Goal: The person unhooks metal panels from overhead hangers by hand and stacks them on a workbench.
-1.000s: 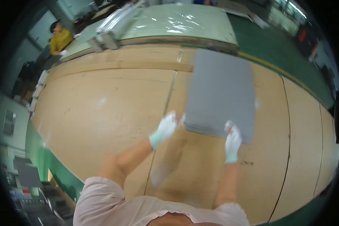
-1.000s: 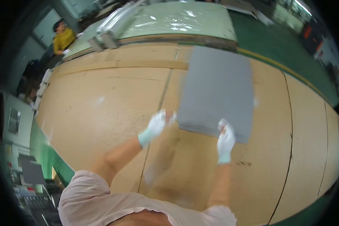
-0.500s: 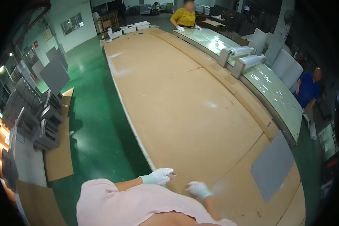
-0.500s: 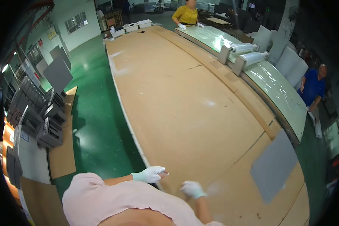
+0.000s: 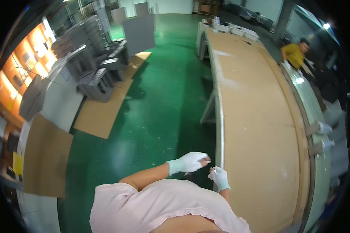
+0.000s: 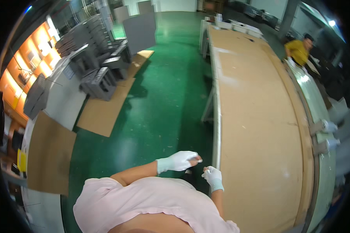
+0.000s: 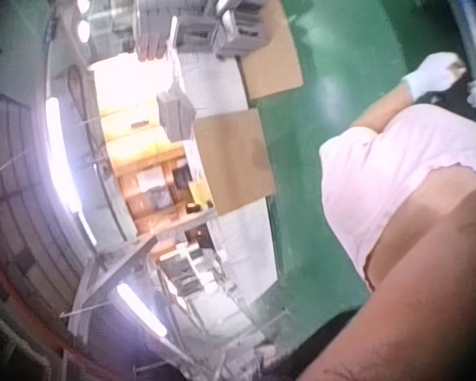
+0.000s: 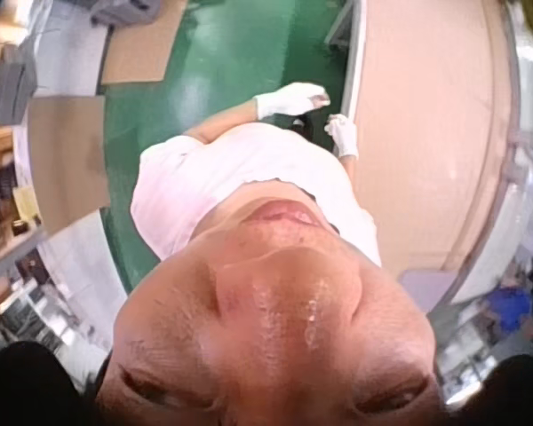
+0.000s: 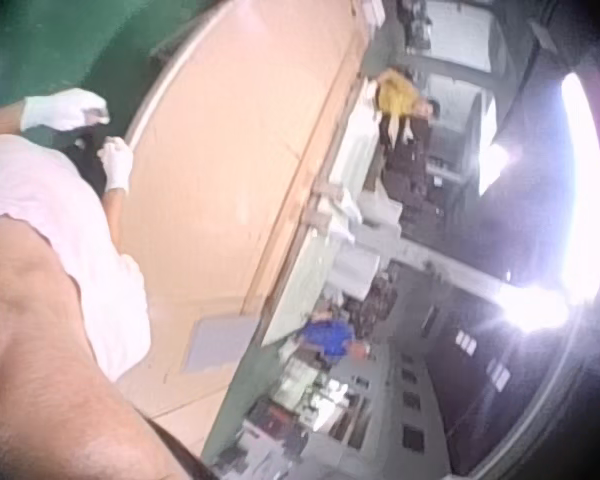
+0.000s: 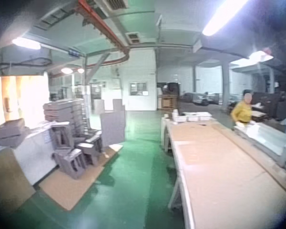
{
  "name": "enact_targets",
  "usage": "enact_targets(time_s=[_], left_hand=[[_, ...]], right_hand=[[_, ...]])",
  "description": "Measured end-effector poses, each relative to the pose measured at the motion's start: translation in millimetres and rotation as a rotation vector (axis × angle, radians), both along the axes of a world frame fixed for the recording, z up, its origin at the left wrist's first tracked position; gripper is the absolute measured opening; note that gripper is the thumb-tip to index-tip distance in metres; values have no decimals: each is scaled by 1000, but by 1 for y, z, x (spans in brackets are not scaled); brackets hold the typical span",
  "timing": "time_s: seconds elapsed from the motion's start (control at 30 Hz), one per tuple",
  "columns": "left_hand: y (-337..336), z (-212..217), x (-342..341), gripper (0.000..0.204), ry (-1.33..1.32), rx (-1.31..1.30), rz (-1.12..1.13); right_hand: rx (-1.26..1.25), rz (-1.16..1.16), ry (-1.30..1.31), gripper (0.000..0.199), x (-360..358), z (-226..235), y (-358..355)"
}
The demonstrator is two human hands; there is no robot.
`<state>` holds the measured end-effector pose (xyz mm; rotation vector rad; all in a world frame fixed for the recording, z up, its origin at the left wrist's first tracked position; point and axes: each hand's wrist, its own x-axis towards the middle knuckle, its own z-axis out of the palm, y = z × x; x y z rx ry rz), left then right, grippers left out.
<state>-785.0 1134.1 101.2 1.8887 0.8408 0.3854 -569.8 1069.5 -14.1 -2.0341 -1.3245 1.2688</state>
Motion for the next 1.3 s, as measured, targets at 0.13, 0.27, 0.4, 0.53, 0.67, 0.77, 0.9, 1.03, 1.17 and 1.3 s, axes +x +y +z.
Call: enact_targets(time_s=[0.13,0.27,0.4,0.53,0.67,0.77,0.9,1.03,1.17,1.3], left_hand=[[84,43,-21,24,-230,-68,36],[194,49,-47,23,-203,44,188],[280,31,-83,24,-122,-63,377],[353,37,-134,21,-80,-16,688],[406,0,-229,19,-334,-124,991],[449,2,-319,17,-294,-20,1243],[536,64,-406,22,-355,276,1431],[663,131,-481,43,-578,548,1478],[755,211,-555,41,-755,839,1338],[866,259,-637,42,-907,868,1235]], right_hand=[[26,108,28,20,-7,0,94],[72,172,-134,26,5,-5,211],[295,368,-242,26,-27,20,325],[363,792,-282,27,-93,28,444],[303,990,-107,27,-156,38,546],[287,1018,-128,26,-191,39,610],[241,1028,-158,25,-213,27,690],[241,976,-206,23,-223,37,765],[364,914,-210,23,-250,56,837],[279,766,-116,22,-270,72,898]])
